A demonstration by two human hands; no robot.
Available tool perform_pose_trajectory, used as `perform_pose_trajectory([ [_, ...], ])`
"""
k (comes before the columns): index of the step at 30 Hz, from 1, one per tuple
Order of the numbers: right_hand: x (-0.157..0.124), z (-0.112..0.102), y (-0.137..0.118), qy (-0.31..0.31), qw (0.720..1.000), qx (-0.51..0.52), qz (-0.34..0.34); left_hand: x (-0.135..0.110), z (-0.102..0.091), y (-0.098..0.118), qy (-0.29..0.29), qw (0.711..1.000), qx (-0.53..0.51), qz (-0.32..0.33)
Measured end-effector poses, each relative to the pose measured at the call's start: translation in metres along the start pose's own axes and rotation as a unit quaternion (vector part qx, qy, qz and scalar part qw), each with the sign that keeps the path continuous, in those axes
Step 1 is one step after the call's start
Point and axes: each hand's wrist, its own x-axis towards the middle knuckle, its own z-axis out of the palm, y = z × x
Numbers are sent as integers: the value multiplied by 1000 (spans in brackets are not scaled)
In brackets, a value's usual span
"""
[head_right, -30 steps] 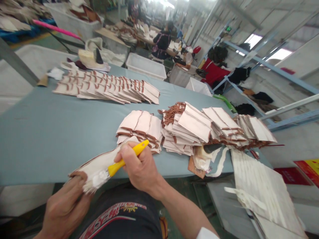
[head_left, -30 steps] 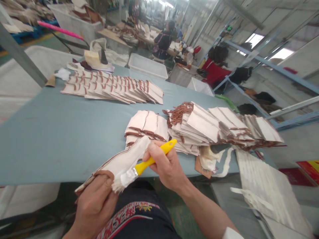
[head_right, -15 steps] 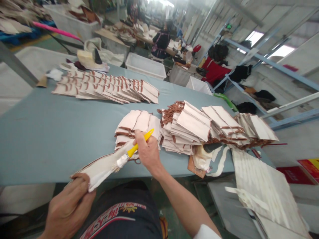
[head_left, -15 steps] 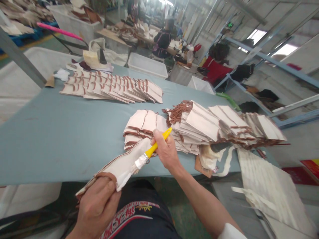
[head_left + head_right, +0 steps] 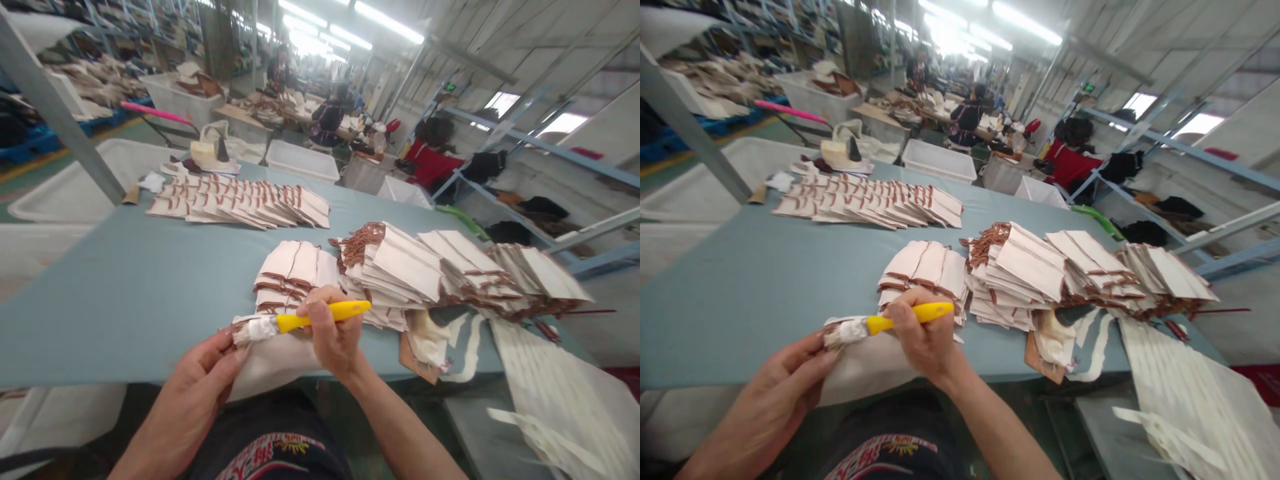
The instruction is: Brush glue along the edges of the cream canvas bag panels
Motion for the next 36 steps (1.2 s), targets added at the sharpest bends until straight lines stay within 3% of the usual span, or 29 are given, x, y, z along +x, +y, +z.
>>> perform_pose_trajectory([
  [3,3,-4,6,-8,993,-43,-108,-6,4,0,-58,997,-39,-23],
  [5,2,-7,9,-8,984,-76,-159,-9,4,-2,-55,996,-65,-34],
  [9,-4,-9,15,22,976,-126,-179,-12,7,-2,-35,991,-118,-56],
  [13,-3,-7,17,31,962,-114,-245,-14,14,0,2,986,-152,-74],
  [18,1,-13,14,-16,956,-84,-279,-15,21,0,34,981,-170,-87],
  [25,4,-13,24,-111,958,-126,-234,-10,32,1,45,985,-143,-88],
  [27,7,-10,27,-106,965,-110,-211,-8,35,1,52,984,-144,-91],
  [29,10,-12,25,-61,981,-85,-161,-6,38,3,70,984,-142,-83],
  [33,15,-37,13,44,999,2,-21,-5,41,5,100,984,-132,-71],
  [34,17,-43,10,34,999,13,3,-5,41,5,103,983,-133,-73],
  [36,23,-53,9,-43,999,1,13,-5,43,3,103,983,-134,-77],
])
